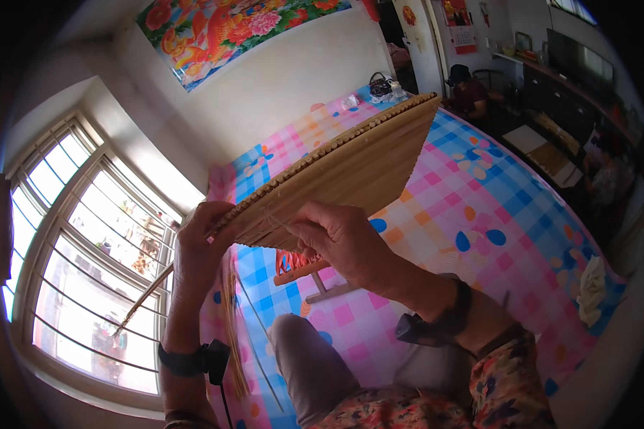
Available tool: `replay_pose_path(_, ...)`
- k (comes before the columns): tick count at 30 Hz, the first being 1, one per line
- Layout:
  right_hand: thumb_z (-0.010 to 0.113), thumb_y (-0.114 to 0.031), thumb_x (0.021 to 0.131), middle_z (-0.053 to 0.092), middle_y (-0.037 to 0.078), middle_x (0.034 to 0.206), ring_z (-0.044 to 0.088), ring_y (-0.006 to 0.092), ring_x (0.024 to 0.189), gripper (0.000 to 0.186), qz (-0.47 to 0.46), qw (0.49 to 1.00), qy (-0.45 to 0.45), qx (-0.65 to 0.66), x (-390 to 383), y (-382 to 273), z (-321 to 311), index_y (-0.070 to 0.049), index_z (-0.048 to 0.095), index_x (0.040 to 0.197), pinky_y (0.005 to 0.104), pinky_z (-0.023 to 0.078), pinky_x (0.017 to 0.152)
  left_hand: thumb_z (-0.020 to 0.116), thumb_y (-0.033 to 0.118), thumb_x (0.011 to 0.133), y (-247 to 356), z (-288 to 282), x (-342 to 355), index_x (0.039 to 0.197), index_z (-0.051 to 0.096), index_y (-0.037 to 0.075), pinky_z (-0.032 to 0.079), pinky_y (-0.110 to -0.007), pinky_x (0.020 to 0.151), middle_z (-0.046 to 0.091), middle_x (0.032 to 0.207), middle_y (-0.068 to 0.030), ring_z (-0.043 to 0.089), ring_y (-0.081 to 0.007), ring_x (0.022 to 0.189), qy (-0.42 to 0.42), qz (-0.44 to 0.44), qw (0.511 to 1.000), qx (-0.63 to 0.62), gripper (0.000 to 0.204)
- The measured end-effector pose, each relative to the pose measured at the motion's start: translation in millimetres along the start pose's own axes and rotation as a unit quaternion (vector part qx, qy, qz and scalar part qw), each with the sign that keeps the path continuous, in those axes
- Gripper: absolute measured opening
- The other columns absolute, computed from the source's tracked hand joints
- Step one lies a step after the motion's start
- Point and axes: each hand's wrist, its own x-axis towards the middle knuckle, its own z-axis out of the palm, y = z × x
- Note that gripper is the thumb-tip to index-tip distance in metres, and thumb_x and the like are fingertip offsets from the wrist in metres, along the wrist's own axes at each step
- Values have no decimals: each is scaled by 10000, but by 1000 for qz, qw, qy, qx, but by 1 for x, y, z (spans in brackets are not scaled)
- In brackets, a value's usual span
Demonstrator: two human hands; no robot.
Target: The person sews bamboo sticks together with white thread to construct a mat, pulling the thread through the gaps and securing a bamboo rod along one edge.
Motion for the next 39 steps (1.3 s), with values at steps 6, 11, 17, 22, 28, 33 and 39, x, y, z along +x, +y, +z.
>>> replay_pose_path(6,618,-51,850,535,99,749,544,219,606,62,-257,916,111,-286,21,6,4,-28,614,907,353,444,536,707,73,744,-1,2,7,972,601,38,491,-309,636,639,835,-114,631,-211,727,-3,-17,1000,0,254)
replay_pose_path(11,590,-68,877,554,98,761,583,180,632,86,-209,950,74,-219,25,10,11,-22,604,948,332,547,535,707,73,747,0,3,8,949,595,30,489,-305,632,637,810,-115,625,-201,709,-10,1,1000,-9,235)
replay_pose_path(17,573,-44,889,623,132,846,627,208,745,145,-180,956,74,-219,27,10,16,-4,594,1026,291,484,650,703,88,761,-3,0,18,938,591,23,483,-297,633,640,804,-114,621,-167,709,-25,-39,999,-28,220)
replay_pose_path(22,588,-57,878,630,147,860,632,214,687,166,-194,942,94,-256,34,20,15,-14,596,1038,329,559,569,713,105,754,-1,-2,21,935,596,21,485,-294,646,651,805,-106,621,-160,711,-32,-71,997,-17,231)
replay_pose_path(28,609,-53,863,632,155,866,638,243,696,181,-160,959,88,-216,36,21,17,-17,599,1041,328,530,589,716,105,750,0,-4,23,941,601,23,492,-292,671,656,814,-101,633,-161,737,-32,-82,996,-21,237)
replay_pose_path(33,586,-58,881,632,128,855,636,215,718,170,-158,957,82,-230,35,23,14,-16,596,1045,312,519,577,717,99,749,2,-4,24,939,599,22,492,-289,677,655,817,-98,632,-155,740,-39,-97,994,-18,236)
replay_pose_path(39,528,-95,927,615,23,835,557,83,697,160,-74,986,105,-105,28,26,4,-16,602,1045,231,466,616,711,97,752,-3,-6,23,939,594,22,488,-286,677,655,815,-95,627,-150,740,-33,-73,996,-25,234)
